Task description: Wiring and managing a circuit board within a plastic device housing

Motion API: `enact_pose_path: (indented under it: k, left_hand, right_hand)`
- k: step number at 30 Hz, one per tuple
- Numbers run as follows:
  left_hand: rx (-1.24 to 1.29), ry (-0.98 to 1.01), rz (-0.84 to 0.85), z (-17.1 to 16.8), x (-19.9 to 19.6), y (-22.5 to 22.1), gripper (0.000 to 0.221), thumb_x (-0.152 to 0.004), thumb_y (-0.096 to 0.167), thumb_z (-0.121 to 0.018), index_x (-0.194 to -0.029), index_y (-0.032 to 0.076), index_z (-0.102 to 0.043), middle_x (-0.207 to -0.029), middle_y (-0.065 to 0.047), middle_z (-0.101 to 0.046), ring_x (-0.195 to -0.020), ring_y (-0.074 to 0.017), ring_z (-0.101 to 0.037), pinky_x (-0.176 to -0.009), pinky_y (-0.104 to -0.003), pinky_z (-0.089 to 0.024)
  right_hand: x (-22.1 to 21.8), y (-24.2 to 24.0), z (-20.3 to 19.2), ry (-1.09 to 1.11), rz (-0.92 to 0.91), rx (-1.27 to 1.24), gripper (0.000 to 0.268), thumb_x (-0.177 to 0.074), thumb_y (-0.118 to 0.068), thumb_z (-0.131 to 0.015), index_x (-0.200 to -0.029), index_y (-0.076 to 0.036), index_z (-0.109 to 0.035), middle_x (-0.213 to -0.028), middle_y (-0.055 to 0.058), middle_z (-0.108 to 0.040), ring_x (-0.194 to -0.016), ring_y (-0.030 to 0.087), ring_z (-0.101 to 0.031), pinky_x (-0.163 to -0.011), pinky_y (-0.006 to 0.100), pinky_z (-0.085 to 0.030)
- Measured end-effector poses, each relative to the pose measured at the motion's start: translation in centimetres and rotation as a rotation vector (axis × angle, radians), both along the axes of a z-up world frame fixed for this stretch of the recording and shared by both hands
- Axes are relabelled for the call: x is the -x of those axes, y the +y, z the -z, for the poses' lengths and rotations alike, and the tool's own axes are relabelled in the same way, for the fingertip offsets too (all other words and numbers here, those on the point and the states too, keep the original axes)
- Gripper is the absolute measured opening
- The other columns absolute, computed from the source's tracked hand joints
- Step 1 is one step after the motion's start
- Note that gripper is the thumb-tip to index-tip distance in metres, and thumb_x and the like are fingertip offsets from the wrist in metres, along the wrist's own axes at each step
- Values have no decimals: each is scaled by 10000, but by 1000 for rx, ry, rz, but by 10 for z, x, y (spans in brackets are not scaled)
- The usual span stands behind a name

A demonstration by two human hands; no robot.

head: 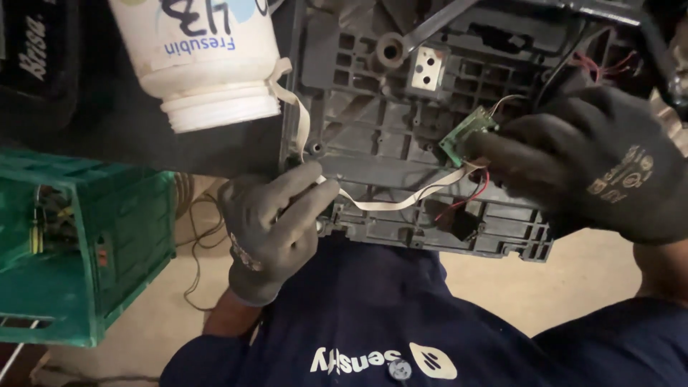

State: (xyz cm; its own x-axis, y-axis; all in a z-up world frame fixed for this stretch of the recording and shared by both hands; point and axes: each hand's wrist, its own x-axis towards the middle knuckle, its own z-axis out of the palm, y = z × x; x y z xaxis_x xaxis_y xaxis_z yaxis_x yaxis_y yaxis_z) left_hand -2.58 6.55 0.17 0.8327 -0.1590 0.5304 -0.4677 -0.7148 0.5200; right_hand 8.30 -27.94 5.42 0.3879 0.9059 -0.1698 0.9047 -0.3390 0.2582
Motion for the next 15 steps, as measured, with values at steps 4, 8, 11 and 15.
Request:
enact_pose_path:
  k: [4, 8, 11, 15]
  left_hand:
    - [-157, 108, 3, -3, 5, 2, 285, -941, -61, -652, -1032, 172, -788, -1079, -36, -740, -674, -221, -603, -633, -381, -378]
    - [-302, 189, -22, -7, 3, 4, 431, -783, -62, -706, -1068, 248, -796, -1078, 68, -726, -795, -217, -650, -762, -426, -399]
    - [-328, 86, -22, -1, 3, 4, 409, -924, -94, -644, -1005, 289, -761, -990, 73, -685, -674, -158, -590, -892, -381, -343]
    - [-349, 86, -30, -5, 2, 4, 396, -930, -75, -707, -1001, 311, -762, -977, 101, -719, -732, -149, -634, -857, -379, -362]
  right_hand:
    - [4, 3, -3, -126, 5, -136, 359, -1092, -561, -640, -1371, -340, -686, -913, -105, -787, -762, 90, -742, -673, 264, -518]
    - [5, 7, -5, -194, 20, -221, 304, -1147, -503, -822, -1408, -371, -739, -988, -117, -753, -788, 108, -659, -681, 258, -511]
    - [11, 17, -4, -278, 124, -42, 217, -1196, -721, -632, -1274, -524, -683, -910, -247, -731, -779, 20, -677, -691, 192, -456]
    - [11, 12, 3, -266, 134, -72, 306, -1147, -793, -645, -1318, -539, -664, -891, -221, -702, -761, 76, -625, -707, 230, -459]
